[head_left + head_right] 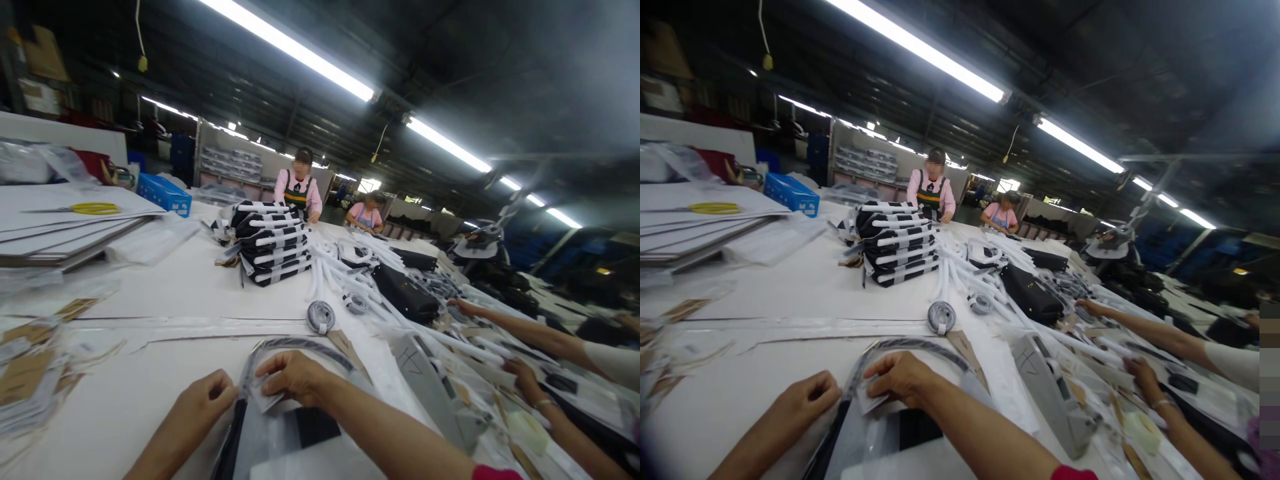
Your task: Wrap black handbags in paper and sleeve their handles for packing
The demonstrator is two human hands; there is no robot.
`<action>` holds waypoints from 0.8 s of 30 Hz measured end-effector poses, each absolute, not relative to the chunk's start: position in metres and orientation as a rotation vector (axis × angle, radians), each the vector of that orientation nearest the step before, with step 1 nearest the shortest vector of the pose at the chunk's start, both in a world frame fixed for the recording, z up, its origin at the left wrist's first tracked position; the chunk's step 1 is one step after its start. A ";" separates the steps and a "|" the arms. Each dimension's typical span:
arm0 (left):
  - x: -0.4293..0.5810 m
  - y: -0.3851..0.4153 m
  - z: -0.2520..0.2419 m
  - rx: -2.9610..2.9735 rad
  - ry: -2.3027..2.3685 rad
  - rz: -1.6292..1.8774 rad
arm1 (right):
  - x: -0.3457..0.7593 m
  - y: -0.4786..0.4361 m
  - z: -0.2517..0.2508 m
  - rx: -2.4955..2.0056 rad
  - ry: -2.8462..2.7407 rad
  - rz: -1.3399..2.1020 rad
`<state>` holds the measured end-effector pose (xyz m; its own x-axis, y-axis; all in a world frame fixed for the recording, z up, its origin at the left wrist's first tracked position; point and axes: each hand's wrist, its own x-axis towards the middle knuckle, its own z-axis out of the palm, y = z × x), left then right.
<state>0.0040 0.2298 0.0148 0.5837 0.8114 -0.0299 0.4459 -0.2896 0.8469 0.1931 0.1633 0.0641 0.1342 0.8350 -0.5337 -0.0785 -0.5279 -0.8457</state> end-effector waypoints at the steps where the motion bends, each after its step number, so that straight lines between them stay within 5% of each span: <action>1: 0.005 0.231 0.015 1.808 0.967 0.549 | 0.191 0.161 0.064 -1.626 -0.743 1.474; 15: 0.011 0.214 0.017 0.973 0.871 0.742 | 0.199 0.141 0.065 -0.990 -0.731 1.831; 24: 0.009 0.221 0.010 0.985 0.953 0.679 | 0.174 0.160 0.053 -1.314 -1.010 1.407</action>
